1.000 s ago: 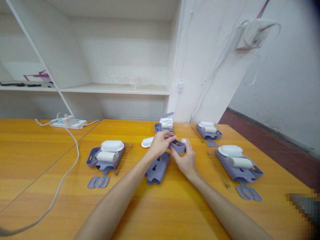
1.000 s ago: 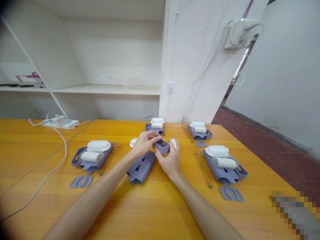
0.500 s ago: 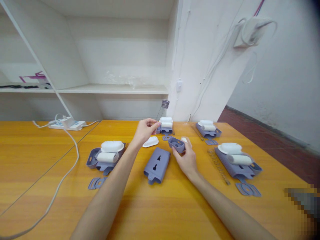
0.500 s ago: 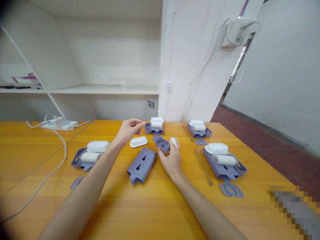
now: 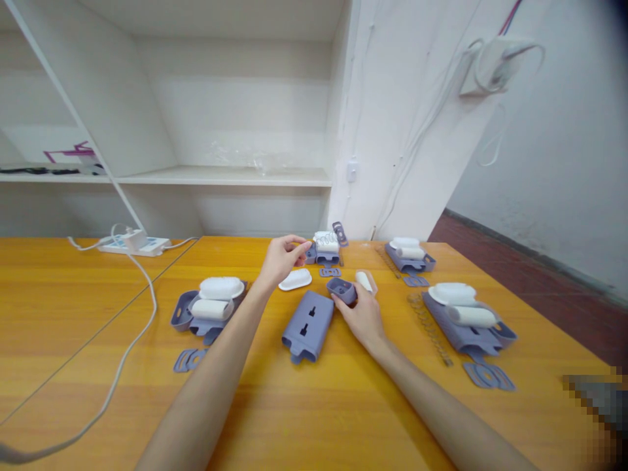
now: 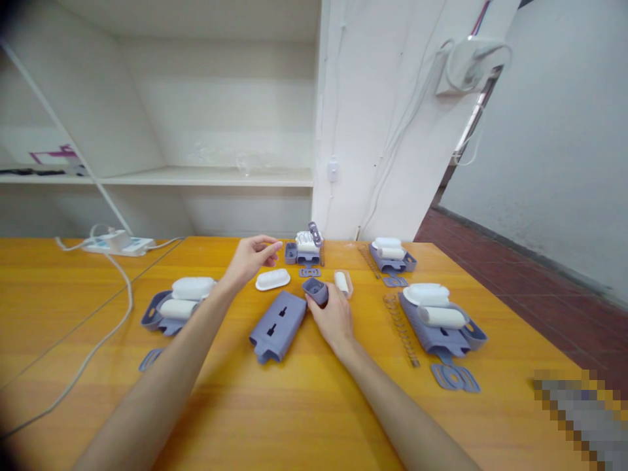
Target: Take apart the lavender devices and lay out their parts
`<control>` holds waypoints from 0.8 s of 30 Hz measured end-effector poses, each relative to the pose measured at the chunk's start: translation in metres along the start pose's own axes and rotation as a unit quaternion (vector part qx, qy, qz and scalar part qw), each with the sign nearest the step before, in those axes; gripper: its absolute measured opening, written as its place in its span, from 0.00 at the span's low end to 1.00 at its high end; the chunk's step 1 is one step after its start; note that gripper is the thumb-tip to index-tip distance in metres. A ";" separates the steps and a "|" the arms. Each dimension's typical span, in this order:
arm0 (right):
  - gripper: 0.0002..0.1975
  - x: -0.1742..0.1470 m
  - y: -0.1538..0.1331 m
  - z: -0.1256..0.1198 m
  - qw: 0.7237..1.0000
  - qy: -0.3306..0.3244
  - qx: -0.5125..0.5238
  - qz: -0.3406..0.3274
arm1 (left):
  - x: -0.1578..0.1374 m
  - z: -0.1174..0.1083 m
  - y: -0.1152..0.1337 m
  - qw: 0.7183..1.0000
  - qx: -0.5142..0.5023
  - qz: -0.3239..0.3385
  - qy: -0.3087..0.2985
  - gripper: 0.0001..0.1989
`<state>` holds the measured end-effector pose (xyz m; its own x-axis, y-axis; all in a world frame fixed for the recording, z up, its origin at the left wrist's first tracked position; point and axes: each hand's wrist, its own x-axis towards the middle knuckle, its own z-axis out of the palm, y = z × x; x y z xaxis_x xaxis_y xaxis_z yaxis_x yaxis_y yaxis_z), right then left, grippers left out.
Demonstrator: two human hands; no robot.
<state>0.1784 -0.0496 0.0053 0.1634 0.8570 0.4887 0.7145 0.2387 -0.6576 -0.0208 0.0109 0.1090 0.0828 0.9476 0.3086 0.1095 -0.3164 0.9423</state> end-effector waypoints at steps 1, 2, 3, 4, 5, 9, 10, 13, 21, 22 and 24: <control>0.17 0.000 0.000 0.000 1.000 0.000 -0.006 0.000 | 0.000 0.001 0.000 1.000 -0.009 -0.006 0.004 0.20; 0.17 0.000 0.000 0.000 1.000 0.001 -0.013 -0.002 | 0.001 0.001 0.000 1.000 -0.018 -0.012 0.007 0.20; 0.17 0.000 -0.001 0.000 1.000 0.003 -0.019 -0.005 | 0.001 0.002 0.000 0.999 -0.027 -0.019 0.009 0.21; 0.17 0.000 -0.001 0.000 1.000 0.004 -0.022 -0.008 | 0.001 0.001 0.000 0.999 -0.034 -0.028 0.009 0.21; 0.17 0.000 -0.002 0.000 1.000 0.003 -0.023 -0.012 | 0.001 0.001 0.000 0.998 -0.040 -0.038 0.007 0.21; 0.18 -0.001 -0.002 -0.001 1.000 -0.001 -0.023 -0.019 | -0.002 -0.003 -0.001 0.997 -0.041 -0.063 -0.022 0.21; 0.18 -0.001 -0.003 -0.001 0.999 -0.002 -0.027 -0.018 | -0.002 -0.004 -0.001 0.997 -0.036 -0.067 -0.030 0.20; 0.20 -0.001 -0.002 -0.001 0.999 -0.003 -0.033 -0.010 | -0.003 -0.005 -0.002 0.996 -0.021 -0.080 -0.044 0.20; 0.26 0.000 -0.003 -0.001 0.991 0.073 0.115 0.012 | -0.004 -0.009 0.004 0.994 0.004 -0.077 -0.080 0.18; 0.27 -0.001 -0.003 -0.002 0.987 0.077 0.142 0.010 | -0.004 -0.010 0.005 0.992 0.008 -0.079 -0.096 0.18; 0.26 -0.001 -0.003 -0.004 0.979 0.075 0.188 0.007 | -0.004 -0.011 0.006 0.988 0.015 -0.082 -0.129 0.18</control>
<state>0.1786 -0.0528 0.0093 0.2902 0.7914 0.5380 0.4154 0.4023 -0.8158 -0.0310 0.0051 0.1151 0.3107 0.9447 0.1046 0.1713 -0.1640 0.9715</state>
